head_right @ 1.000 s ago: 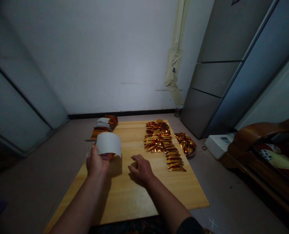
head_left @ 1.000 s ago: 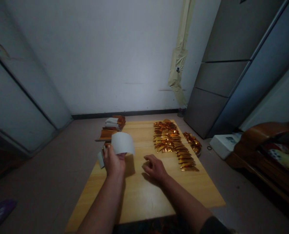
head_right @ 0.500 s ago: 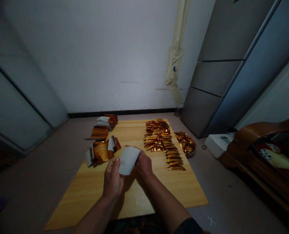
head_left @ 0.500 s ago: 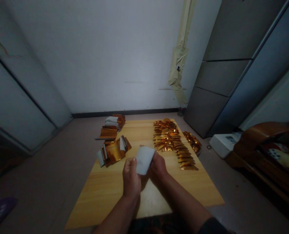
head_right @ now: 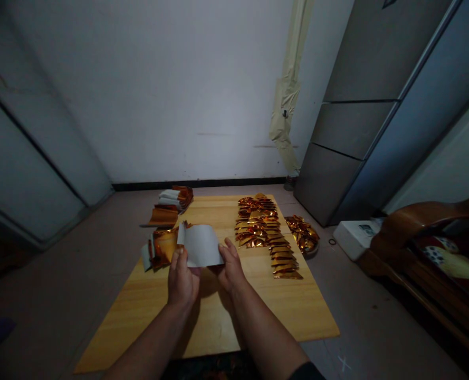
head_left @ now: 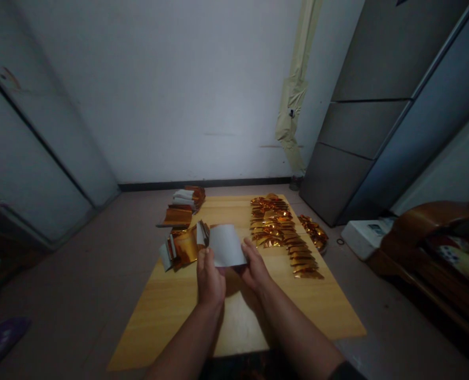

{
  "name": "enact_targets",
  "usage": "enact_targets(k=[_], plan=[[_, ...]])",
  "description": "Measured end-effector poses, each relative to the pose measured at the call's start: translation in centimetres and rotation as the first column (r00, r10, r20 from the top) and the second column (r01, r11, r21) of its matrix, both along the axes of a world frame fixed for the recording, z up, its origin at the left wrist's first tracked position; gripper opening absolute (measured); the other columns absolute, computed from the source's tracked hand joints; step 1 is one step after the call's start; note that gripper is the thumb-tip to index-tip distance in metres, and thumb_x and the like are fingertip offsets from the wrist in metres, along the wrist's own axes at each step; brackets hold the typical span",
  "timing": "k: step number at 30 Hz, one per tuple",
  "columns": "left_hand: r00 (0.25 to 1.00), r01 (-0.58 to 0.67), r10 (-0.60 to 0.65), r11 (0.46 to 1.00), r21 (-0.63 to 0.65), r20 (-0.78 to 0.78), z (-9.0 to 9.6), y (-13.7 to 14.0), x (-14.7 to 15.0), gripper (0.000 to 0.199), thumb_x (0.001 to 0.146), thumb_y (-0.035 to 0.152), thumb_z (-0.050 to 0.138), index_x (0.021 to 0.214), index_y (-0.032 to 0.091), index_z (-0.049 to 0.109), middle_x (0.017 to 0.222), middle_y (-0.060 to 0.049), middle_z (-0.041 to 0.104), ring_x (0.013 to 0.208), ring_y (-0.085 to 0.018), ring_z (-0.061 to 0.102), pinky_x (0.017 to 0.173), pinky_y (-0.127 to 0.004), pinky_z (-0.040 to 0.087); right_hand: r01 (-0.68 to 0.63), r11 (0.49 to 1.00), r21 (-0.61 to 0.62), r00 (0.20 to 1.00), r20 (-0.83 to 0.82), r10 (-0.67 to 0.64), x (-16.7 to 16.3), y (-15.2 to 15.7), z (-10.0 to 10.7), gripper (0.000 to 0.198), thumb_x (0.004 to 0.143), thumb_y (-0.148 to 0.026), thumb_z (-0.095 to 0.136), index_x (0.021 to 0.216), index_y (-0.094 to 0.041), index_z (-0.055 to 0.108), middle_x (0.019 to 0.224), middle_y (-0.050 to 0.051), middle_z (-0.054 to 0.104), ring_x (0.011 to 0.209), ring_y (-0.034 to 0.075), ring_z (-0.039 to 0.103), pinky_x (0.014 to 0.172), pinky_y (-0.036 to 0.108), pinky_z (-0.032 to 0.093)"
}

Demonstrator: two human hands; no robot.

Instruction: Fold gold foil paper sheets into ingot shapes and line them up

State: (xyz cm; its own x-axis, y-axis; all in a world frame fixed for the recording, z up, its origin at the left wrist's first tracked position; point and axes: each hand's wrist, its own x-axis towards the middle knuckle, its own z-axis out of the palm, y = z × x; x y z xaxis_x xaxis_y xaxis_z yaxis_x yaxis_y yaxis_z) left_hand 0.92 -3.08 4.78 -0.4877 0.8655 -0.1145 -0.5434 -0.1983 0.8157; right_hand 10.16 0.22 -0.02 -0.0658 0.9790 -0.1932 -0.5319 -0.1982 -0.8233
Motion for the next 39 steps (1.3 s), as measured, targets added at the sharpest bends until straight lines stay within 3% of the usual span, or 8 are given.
enact_targets(k=[6,10,15,19,22,28,34,39], plan=[[0.987,0.156,-0.155,0.988,0.011,-0.048,-2.1,-2.1,-1.3,0.034,0.067,0.038,0.073,0.083,0.022,0.048,0.076,0.004,0.061,0.063,-0.009,0.058,0.056,-0.018,0.044,0.043,0.994,0.102,0.921,0.381,-0.079,2.2,3.0,-0.1,0.060,0.060,-0.018,0.064,0.120,-0.019,0.054,0.076,-0.003,0.058,0.064,0.014,0.056,0.060,0.024,0.046],[0.988,0.151,-0.152,0.988,-0.020,-0.038,-2.6,-2.7,-3.4,0.043,0.066,0.030,0.070,0.104,0.023,0.051,0.091,-0.001,0.068,0.066,-0.012,0.063,0.059,-0.023,0.049,-0.160,0.967,0.197,0.556,0.827,-0.077,2.9,3.5,-0.3,0.061,0.064,-0.011,0.055,0.124,-0.019,0.058,0.077,-0.001,0.062,0.069,0.015,0.057,0.065,0.024,0.045],[0.914,0.340,-0.372,0.920,-0.193,-0.162,-4.2,-2.8,-4.6,0.058,0.061,0.023,0.069,0.117,0.016,0.056,0.082,-0.003,0.069,0.059,-0.014,0.063,0.054,-0.023,0.047,-0.445,0.883,0.152,0.157,0.984,-0.090,2.8,2.9,-0.5,0.067,0.071,-0.011,0.056,0.136,-0.027,0.052,0.099,0.003,0.070,0.087,0.017,0.062,0.077,0.024,0.044],[0.773,0.293,-0.376,0.926,-0.238,-0.512,-5.5,-2.7,-5.0,0.054,0.061,0.015,0.060,0.115,0.019,0.066,0.100,-0.006,0.072,0.083,-0.019,0.067,0.070,-0.028,0.052,-0.567,0.804,0.180,0.019,0.978,-0.206,2.8,2.5,-0.3,0.064,0.076,-0.013,0.058,0.138,-0.027,0.052,0.111,0.007,0.067,0.097,0.018,0.061,0.084,0.025,0.042],[0.501,0.232,-0.319,0.945,-0.230,-0.804,-5.8,-2.6,-5.7,0.049,0.061,0.009,0.054,0.105,0.021,0.071,0.104,-0.006,0.070,0.100,-0.022,0.063,0.089,-0.034,0.050,-0.612,0.771,0.178,-0.031,0.968,-0.249,2.9,2.7,0.0,0.062,0.078,-0.014,0.059,0.138,-0.026,0.051,0.111,0.008,0.067,0.098,0.019,0.060,0.084,0.026,0.042],[-0.008,0.247,-0.136,0.960,-0.134,-0.991,-6.0,-2.3,-6.6,0.025,0.063,0.009,0.053,0.078,0.021,0.069,0.125,-0.010,0.059,0.117,-0.029,0.052,0.098,-0.043,0.042,-0.651,0.697,0.302,0.033,0.928,-0.371,3.1,3.0,-0.2,0.046,0.080,-0.016,0.061,0.126,-0.022,0.060,0.127,0.011,0.061,0.114,0.024,0.052,0.097,0.038,0.039],[-0.108,0.397,-0.231,0.882,-0.256,-0.967,-5.8,-1.5,-6.5,0.021,0.062,0.008,0.049,0.072,0.021,0.062,0.104,-0.007,0.071,0.102,-0.024,0.060,0.093,-0.040,0.040,-0.380,0.862,0.334,0.602,0.797,-0.043,4.6,0.1,-0.9,0.024,0.085,-0.024,0.050,0.101,-0.018,0.067,0.093,0.006,0.068,0.082,0.018,0.063,0.072,0.029,0.049],[-0.274,0.343,-0.232,0.883,-0.320,-0.933,-4.3,-1.7,-5.8,0.014,0.066,0.013,0.053,0.076,0.020,0.061,0.092,-0.008,0.070,0.094,-0.025,0.060,0.084,-0.039,0.036,-0.544,0.754,0.368,0.566,0.825,0.006,6.4,-2.9,0.5,0.043,0.072,-0.027,0.064,0.114,-0.020,0.064,0.114,0.009,0.064,0.100,0.023,0.061,0.084,0.034,0.050]])
